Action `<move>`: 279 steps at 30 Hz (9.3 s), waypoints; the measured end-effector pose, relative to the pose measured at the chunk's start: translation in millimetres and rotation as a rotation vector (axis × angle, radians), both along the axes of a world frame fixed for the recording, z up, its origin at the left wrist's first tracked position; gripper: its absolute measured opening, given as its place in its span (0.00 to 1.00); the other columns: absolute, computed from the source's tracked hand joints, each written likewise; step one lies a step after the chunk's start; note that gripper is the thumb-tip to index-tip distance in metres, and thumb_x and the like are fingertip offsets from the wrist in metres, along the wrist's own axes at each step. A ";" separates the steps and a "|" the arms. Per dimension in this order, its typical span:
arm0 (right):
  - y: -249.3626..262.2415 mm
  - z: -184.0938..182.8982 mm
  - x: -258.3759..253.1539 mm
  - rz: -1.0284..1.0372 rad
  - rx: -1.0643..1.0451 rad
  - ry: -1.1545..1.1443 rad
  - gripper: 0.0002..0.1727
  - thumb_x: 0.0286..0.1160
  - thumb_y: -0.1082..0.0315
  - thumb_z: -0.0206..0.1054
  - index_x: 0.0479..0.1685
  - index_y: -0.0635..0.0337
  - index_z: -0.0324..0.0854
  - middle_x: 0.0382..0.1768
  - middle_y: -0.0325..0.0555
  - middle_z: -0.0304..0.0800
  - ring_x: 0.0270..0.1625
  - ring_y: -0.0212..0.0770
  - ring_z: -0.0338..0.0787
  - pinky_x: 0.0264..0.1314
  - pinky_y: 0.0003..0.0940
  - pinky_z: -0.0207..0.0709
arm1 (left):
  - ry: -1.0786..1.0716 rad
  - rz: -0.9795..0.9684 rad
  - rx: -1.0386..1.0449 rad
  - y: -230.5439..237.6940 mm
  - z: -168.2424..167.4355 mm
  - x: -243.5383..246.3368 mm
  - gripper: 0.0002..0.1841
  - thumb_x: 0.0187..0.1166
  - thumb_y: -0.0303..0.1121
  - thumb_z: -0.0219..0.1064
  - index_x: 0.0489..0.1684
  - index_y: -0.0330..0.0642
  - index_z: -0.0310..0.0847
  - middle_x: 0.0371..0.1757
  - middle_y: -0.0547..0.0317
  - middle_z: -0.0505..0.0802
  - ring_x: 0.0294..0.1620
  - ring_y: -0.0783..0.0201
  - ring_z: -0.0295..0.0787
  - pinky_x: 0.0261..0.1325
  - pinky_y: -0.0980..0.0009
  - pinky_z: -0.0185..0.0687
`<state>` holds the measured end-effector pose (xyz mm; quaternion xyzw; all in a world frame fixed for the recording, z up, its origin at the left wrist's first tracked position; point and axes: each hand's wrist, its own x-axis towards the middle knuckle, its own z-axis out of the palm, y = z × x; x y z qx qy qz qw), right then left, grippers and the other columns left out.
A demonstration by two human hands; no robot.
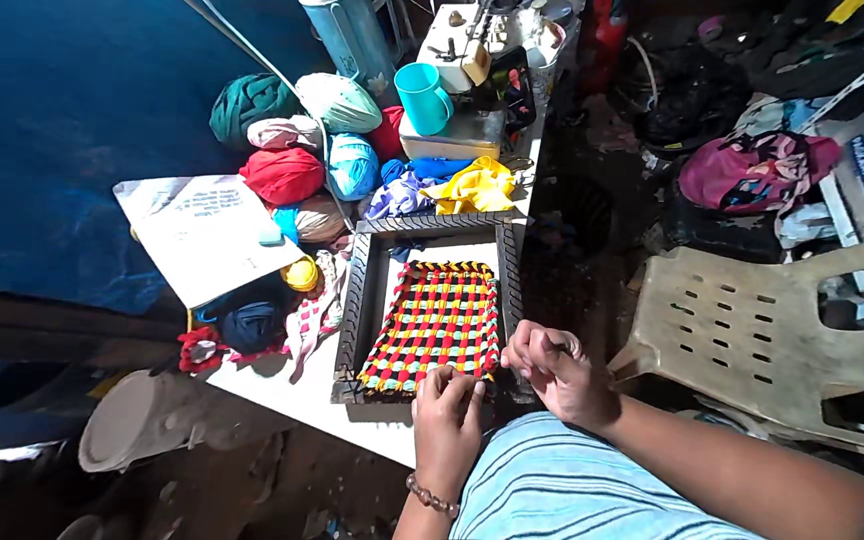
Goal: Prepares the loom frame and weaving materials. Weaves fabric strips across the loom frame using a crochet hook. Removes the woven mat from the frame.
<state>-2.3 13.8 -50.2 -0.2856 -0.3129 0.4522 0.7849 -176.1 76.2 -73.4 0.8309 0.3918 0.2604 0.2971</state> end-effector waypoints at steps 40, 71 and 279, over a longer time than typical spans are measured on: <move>37.4 43.6 25.7 0.034 -0.358 0.116 0.19 0.88 0.62 0.49 0.22 0.44 0.72 0.14 0.25 0.66 0.19 0.23 0.69 0.30 0.21 0.72 | -0.015 -0.611 -0.067 64.0 8.9 33.2 0.12 0.71 0.22 0.68 0.47 0.37 0.94 0.46 0.48 0.97 0.50 0.55 0.95 0.61 0.62 0.87; 50.7 32.6 46.1 0.095 -0.331 0.205 0.22 0.92 0.57 0.43 0.23 0.46 0.70 0.13 0.26 0.65 0.14 0.22 0.65 0.21 0.17 0.64 | -0.137 -0.384 -0.524 70.7 18.8 25.3 0.07 0.74 0.28 0.64 0.35 0.35 0.88 0.29 0.68 0.92 0.26 0.85 0.85 0.33 0.85 0.83; 70.0 58.8 -4.8 -0.059 -0.479 0.242 0.17 0.94 0.65 0.45 0.32 0.54 0.72 0.14 0.31 0.70 0.18 0.29 0.75 0.31 0.25 0.78 | -0.165 -0.262 0.012 34.1 5.7 21.8 0.10 0.71 0.30 0.68 0.39 0.35 0.95 0.43 0.50 0.97 0.44 0.67 0.96 0.52 0.76 0.89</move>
